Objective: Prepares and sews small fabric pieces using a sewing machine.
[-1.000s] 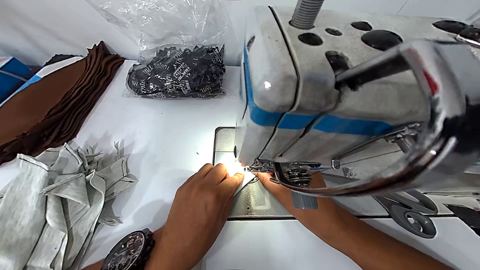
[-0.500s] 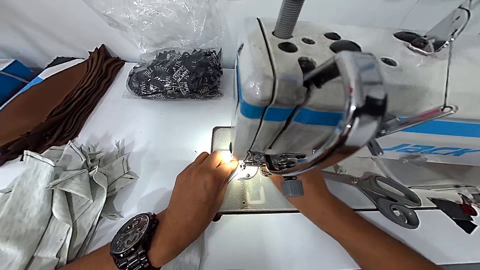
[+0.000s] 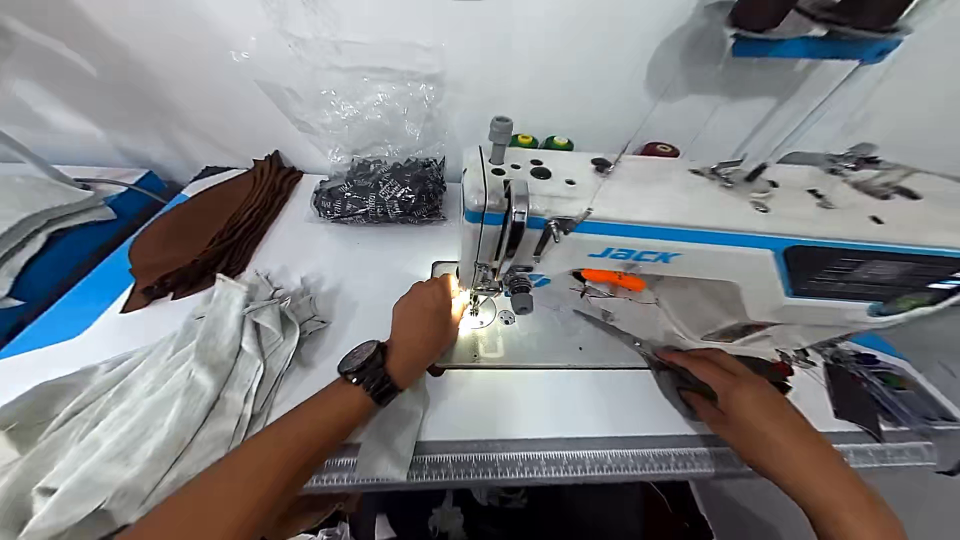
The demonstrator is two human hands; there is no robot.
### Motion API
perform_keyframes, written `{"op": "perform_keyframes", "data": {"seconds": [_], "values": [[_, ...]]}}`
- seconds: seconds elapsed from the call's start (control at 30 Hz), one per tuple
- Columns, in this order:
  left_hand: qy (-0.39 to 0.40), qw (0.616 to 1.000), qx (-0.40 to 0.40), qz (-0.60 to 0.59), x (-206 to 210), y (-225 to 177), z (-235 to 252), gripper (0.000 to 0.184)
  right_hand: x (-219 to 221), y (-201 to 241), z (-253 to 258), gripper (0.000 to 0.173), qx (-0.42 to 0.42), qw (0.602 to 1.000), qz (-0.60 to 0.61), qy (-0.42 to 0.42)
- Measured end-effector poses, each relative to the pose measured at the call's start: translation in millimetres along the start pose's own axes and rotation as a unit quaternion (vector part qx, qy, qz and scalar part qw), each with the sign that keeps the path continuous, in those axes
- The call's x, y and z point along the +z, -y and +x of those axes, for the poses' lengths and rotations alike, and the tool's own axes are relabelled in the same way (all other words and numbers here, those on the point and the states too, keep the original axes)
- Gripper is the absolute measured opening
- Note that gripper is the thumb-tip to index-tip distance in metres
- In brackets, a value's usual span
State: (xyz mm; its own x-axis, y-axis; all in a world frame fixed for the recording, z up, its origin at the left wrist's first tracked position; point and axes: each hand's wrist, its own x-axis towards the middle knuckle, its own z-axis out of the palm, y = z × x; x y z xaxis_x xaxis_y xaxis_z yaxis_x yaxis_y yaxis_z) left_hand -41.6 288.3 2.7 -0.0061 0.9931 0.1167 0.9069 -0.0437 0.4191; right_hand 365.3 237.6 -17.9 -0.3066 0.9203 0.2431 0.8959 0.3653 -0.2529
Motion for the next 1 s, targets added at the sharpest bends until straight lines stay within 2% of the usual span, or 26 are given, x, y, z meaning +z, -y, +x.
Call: {"op": "perform_keyframes", "data": {"seconds": [0.13, 0.2, 0.27, 0.33, 0.4, 0.43, 0.5, 0.53, 0.57, 0.6, 0.7, 0.73, 1.0], "values": [[-0.006, 0.999, -0.037, 0.003, 14.7, 0.0, 0.8, 0.033, -19.9, 30.0, -29.8, 0.066, 0.1, 0.988, -0.031, 0.111], [-0.02, 0.998, -0.042, -0.032, 13.5, 3.6, -4.9, 0.032, -23.0, 53.9, -52.3, 0.065, 0.132, 0.981, -0.092, 0.107], [-0.036, 0.988, -0.039, -0.148, -0.5, 6.4, -25.4, 0.029, -20.5, 74.3, -78.4, 0.061, 0.163, 0.975, -0.119, 0.095], [-0.039, 0.95, -0.041, -0.308, -20.4, 5.2, -67.8, 0.026, -12.2, 79.6, -108.2, 0.062, 0.16, 0.984, -0.04, 0.061], [-0.026, 0.871, -0.087, -0.483, -38.2, -6.1, -123.1, 0.02, -3.3, 83.2, -137.0, 0.063, 0.121, 0.978, 0.164, 0.039], [-0.02, 0.833, -0.102, -0.543, -42.1, -9.3, -147.6, 0.02, 5.4, 91.1, -148.9, 0.069, 0.094, 0.946, 0.309, 0.041], [-0.013, 0.78, -0.12, -0.614, -45.0, -13.8, -185.9, 0.024, 31.8, 123.2, -162.0, 0.082, 0.001, 0.824, 0.562, 0.069], [-0.017, 0.77, -0.122, -0.626, -45.3, -16.3, -200.6, 0.022, 44.3, 145.9, -164.1, 0.083, -0.037, 0.772, 0.628, 0.092], [-0.027, 0.767, -0.121, -0.629, -44.5, -18.9, -213.4, 0.017, 52.1, 170.1, -165.2, 0.078, -0.062, 0.744, 0.655, 0.114], [-0.036, 0.769, -0.114, -0.628, -43.9, -20.8, -224.3, 0.014, 55.3, 193.0, -165.7, 0.072, -0.068, 0.738, 0.658, 0.133], [-0.054, 0.786, -0.094, -0.608, -45.1, -24.7, -246.2, 0.012, 53.9, 237.5, -161.6, 0.071, -0.043, 0.818, 0.549, 0.165], [-0.057, 0.791, -0.092, -0.602, -46.3, -24.9, -250.2, 0.011, 54.0, 243.8, -157.3, 0.072, -0.045, 0.833, 0.527, 0.162], [-0.097, 0.824, -0.083, -0.553, -44.8, -13.7, -259.2, 0.014, 55.4, 257.8, -129.4, 0.072, -0.066, 0.849, 0.504, 0.146]]}}
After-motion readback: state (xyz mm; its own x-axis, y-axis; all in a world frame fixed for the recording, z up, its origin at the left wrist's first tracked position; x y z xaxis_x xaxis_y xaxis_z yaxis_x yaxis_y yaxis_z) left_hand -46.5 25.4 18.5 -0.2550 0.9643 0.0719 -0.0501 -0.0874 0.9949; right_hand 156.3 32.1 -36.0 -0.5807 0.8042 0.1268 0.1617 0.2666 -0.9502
